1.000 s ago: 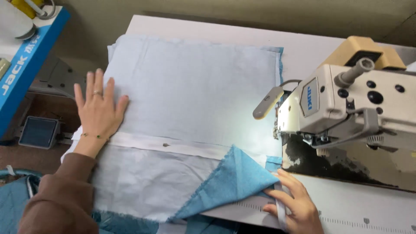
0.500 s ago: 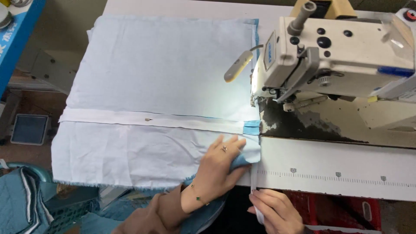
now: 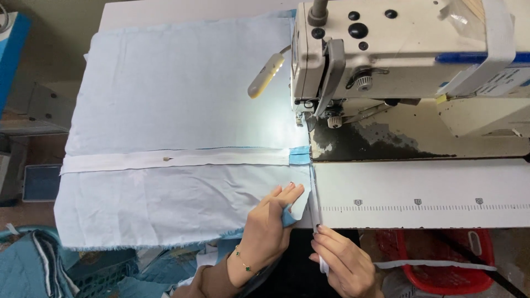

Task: Sewing a zipper onto a piece of fabric using an industrial sewing machine

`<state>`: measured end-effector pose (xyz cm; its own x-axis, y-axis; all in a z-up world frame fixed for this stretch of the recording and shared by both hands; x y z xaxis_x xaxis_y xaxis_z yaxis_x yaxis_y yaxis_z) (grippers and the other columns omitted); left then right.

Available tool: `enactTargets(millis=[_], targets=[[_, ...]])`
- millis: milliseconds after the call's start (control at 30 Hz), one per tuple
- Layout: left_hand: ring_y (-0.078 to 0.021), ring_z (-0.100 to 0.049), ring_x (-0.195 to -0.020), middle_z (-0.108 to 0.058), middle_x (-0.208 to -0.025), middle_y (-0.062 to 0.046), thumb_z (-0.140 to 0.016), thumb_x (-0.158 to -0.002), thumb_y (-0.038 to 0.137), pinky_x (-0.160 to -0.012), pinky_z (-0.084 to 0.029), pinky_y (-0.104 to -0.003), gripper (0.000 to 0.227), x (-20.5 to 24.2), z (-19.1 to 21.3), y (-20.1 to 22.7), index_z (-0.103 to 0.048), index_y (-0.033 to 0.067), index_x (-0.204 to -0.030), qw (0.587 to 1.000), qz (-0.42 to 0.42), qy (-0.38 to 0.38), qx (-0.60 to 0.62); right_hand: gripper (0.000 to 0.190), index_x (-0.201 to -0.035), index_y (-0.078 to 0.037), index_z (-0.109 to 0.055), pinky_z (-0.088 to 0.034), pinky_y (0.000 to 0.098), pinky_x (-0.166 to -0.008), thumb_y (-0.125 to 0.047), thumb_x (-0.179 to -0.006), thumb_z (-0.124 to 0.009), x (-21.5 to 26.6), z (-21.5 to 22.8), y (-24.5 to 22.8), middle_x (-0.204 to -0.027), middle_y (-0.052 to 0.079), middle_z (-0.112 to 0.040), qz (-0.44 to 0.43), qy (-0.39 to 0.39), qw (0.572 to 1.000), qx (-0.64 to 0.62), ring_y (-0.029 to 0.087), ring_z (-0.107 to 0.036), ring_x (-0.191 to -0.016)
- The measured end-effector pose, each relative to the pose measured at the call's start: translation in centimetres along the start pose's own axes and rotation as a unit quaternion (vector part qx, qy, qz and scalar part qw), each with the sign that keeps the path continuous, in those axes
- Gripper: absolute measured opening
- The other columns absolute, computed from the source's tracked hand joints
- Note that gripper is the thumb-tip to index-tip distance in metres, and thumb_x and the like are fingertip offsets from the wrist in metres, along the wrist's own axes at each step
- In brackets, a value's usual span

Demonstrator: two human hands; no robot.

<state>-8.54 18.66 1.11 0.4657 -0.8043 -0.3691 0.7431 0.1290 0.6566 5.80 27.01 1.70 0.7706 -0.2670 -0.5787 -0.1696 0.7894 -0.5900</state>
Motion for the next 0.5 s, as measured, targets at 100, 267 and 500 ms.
enactTargets(millis=[100, 267, 500], targets=[[-0.0381, -0.065, -0.13, -0.062, -0.142, -0.007, -0.047, -0.097, -0.006, -0.116, -0.05, -0.051, 0.045, 0.2, -0.3, -0.6, -0.046, 0.002, -0.142, 0.999, 0.025, -0.023, 0.014, 0.019, -0.104, 0.004, -0.073, -0.064, 0.0352, -0.097, -0.009, -0.09, -0.072, 0.0, -0.2, 0.2, -0.109, 0.014, -0.074, 0.016, 0.005, 1.0, -0.004, 0.031, -0.075, -0.107], [-0.0401, -0.064, -0.132, -0.059, -0.146, -0.013, -0.056, -0.096, -0.005, -0.116, -0.049, -0.054, 0.044, -0.1, 0.2, 0.3, -0.044, -0.005, -0.138, 0.998, 0.018, -0.036, 0.049, 0.018, -0.104, 0.008, -0.072, -0.066, 0.0356, -0.091, -0.006, -0.092, -0.071, -0.4, -0.5, 0.1, -0.107, 0.018, -0.074, 0.058, 0.003, 0.998, -0.017, 0.034, -0.075, -0.104], [-0.0343, -0.064, -0.131, -0.062, -0.142, -0.016, -0.028, -0.105, -0.001, -0.112, -0.053, -0.048, 0.022, 0.2, -1.4, 1.1, -0.05, -0.0018, -0.107, 0.99, -0.106, -0.043, -0.086, 0.02, -0.105, 0.007, -0.073, -0.066, 0.0364, -0.09, -0.007, -0.091, -0.073, -0.6, 0.2, 0.5, -0.108, 0.017, -0.075, 0.058, 0.006, 0.998, -0.006, 0.034, -0.075, -0.106]])
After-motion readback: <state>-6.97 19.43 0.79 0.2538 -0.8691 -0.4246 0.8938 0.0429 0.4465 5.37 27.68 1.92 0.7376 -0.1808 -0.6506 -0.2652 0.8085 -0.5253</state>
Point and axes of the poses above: each hand's wrist, its own x-axis away from the middle knuckle, its own z-axis out of the back of the hand, y = z × x, the point moved 6 cm from there along -x, towards the middle knuckle
